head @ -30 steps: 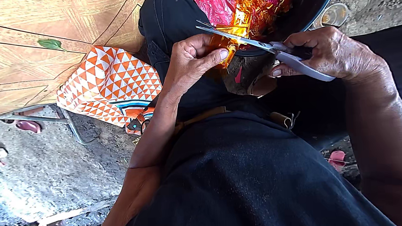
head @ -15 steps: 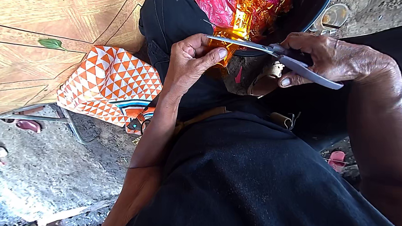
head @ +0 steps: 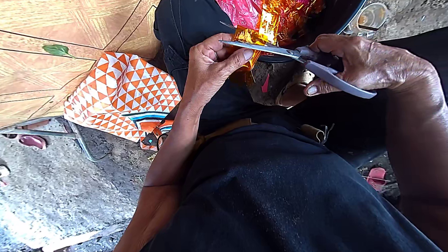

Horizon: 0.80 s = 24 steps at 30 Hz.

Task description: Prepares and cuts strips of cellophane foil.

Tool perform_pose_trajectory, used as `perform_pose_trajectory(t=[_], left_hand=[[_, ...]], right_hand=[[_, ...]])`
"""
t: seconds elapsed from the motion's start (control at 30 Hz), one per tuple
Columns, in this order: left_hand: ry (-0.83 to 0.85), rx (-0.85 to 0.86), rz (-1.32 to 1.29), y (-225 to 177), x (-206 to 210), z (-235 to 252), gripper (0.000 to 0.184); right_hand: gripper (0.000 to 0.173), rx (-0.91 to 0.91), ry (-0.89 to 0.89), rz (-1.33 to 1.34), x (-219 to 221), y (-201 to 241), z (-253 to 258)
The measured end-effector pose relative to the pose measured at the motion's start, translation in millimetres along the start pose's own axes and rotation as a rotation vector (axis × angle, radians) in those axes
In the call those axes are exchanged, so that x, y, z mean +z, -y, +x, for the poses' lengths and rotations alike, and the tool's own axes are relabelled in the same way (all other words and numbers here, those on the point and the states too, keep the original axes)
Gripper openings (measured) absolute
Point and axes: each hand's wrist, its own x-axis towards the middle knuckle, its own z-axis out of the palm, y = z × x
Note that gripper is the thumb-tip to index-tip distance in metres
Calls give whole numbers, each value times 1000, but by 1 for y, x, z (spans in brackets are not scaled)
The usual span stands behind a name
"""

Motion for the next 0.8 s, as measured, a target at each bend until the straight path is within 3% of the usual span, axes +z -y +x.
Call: perform_pose_trajectory(t=[0.33,0.8], left_hand=[[21,59,29,3,3,3,16],[50,3,44,4,-2,-1,15]], right_hand=[[65,-61,-68,-39,3,-4,2],[49,-136,-187,-45,1,-14,1]])
